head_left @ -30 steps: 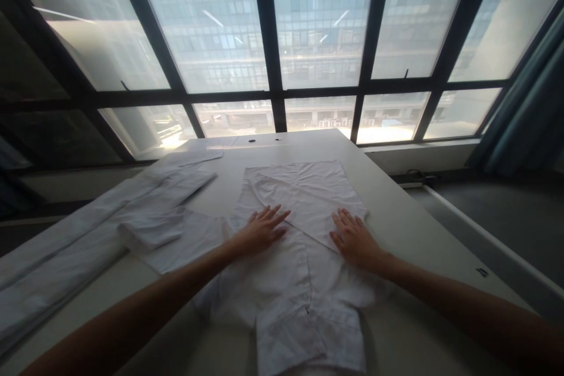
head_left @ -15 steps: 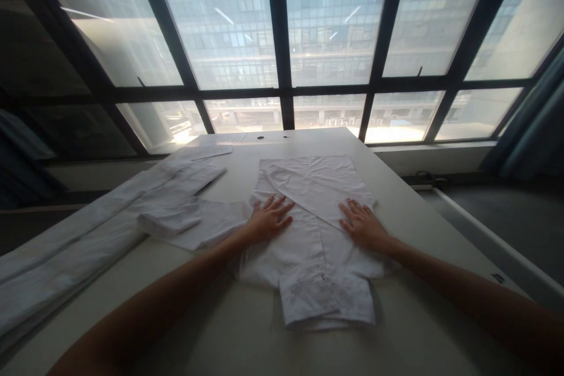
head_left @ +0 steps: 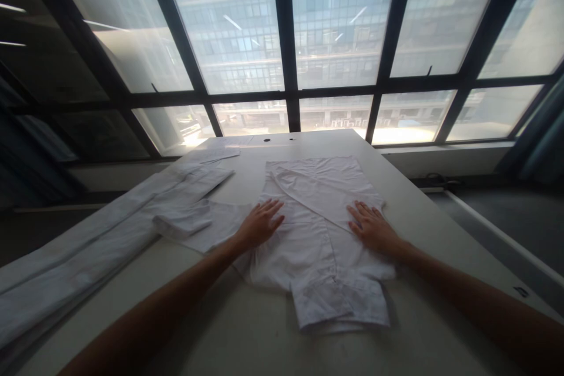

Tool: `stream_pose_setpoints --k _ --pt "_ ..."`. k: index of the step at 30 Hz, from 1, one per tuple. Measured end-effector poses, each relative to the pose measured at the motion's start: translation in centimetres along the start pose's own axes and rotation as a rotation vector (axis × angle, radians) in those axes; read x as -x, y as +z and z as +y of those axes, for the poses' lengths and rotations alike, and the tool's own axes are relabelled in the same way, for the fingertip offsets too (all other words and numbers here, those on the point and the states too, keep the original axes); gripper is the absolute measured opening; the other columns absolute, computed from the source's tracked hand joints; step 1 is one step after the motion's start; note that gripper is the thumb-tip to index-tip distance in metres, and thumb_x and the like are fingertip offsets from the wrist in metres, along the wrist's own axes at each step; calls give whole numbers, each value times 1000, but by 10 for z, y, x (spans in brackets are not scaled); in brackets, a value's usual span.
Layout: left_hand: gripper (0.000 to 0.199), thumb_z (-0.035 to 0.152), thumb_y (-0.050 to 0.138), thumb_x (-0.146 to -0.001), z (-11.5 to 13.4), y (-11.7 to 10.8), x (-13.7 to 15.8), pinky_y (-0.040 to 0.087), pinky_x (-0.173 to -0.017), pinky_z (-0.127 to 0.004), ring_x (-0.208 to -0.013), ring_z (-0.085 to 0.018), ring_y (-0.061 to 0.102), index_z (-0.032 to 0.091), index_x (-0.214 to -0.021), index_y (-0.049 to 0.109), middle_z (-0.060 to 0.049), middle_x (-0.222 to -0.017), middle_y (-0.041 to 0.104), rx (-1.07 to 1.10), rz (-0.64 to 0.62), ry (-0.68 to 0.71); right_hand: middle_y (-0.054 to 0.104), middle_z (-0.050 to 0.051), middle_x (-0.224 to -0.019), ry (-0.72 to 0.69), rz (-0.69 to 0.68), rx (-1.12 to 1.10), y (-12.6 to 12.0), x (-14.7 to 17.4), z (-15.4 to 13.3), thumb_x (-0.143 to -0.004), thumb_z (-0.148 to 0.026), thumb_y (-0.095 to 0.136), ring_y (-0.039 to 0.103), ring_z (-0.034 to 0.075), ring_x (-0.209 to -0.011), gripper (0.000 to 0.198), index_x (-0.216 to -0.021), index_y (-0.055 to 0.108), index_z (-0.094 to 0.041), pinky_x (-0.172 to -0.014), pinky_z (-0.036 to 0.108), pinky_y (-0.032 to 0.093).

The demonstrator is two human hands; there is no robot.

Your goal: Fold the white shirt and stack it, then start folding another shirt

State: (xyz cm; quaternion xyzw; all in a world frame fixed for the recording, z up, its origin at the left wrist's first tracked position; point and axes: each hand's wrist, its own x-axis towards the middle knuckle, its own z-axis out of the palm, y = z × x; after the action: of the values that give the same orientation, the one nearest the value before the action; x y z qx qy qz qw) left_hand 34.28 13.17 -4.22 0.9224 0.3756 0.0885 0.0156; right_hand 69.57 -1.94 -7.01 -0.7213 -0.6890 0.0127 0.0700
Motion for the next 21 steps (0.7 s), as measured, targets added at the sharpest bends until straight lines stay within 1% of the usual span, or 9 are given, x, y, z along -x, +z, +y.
stream_pose_setpoints --k 2,6,8,10,13,16,19,21 --pt "58 51 35 -108 -6 -5 -11 24 -125 -57 -155 -31 31 23 -157 46 -11 -163 42 -43 18 -43 30 18 -168 4 4 5 1 -1 0 -107 -41 35 25 31 -157 62 -161 39 -13 -124 52 21" --pt "59 53 36 -107 -14 -6 -27 25 -122 -62 -155 -32 32 26 -159 42 -10 -166 37 -61 -109 -93 30 18 -168 0 13 11 2 0 2 -106 -41 35 25 31 -157 62 -161 39 -13 -124 52 23" --pt "57 53 35 -108 -19 -6 -27 25 -121 -64 -155 -32 31 28 -159 42 -10 -167 36 -60 -128 -108 31 18 -168 -8 19 12 3 0 3 -106 -41 35 26 31 -156 62 -161 40 -12 -124 52 24" --pt "55 51 33 -109 -27 -5 -23 25 -120 -65 -154 -32 32 28 -157 43 -11 -166 38 -61 -112 -142 32 19 -167 -13 23 14 4 1 4 -107 -41 34 27 31 -156 61 -160 40 -12 -123 53 24" --pt "53 47 30 -110 -39 -2 -18 27 -120 -63 -154 -32 32 28 -157 45 -12 -166 38 -51 -91 -197 32 18 -167 -10 21 15 5 1 5 -107 -41 33 27 31 -156 61 -160 41 -13 -123 53 25" --pt "53 46 29 -110 -46 -1 -17 28 -119 -63 -154 -32 31 28 -158 43 -11 -167 36 -43 -96 -203 33 19 -167 1 30 17 5 2 3 -107 -40 34 27 31 -156 60 -160 41 -12 -123 52 24" --pt "52 46 31 -110 -42 -4 -17 28 -120 -63 -154 -33 32 28 -156 46 -10 -166 39 -53 -47 -218 35 21 -166 11 49 21 2 4 0 -106 -37 35 28 33 -155 59 -158 43 -10 -123 54 25" --pt "50 44 34 -109 -32 -7 -15 25 -123 -61 -154 -32 33 27 -155 49 -9 -164 42 -73 19 -188 36 21 -165 11 63 22 0 6 -3 -106 -35 35 29 33 -155 58 -156 46 -9 -123 54 26"
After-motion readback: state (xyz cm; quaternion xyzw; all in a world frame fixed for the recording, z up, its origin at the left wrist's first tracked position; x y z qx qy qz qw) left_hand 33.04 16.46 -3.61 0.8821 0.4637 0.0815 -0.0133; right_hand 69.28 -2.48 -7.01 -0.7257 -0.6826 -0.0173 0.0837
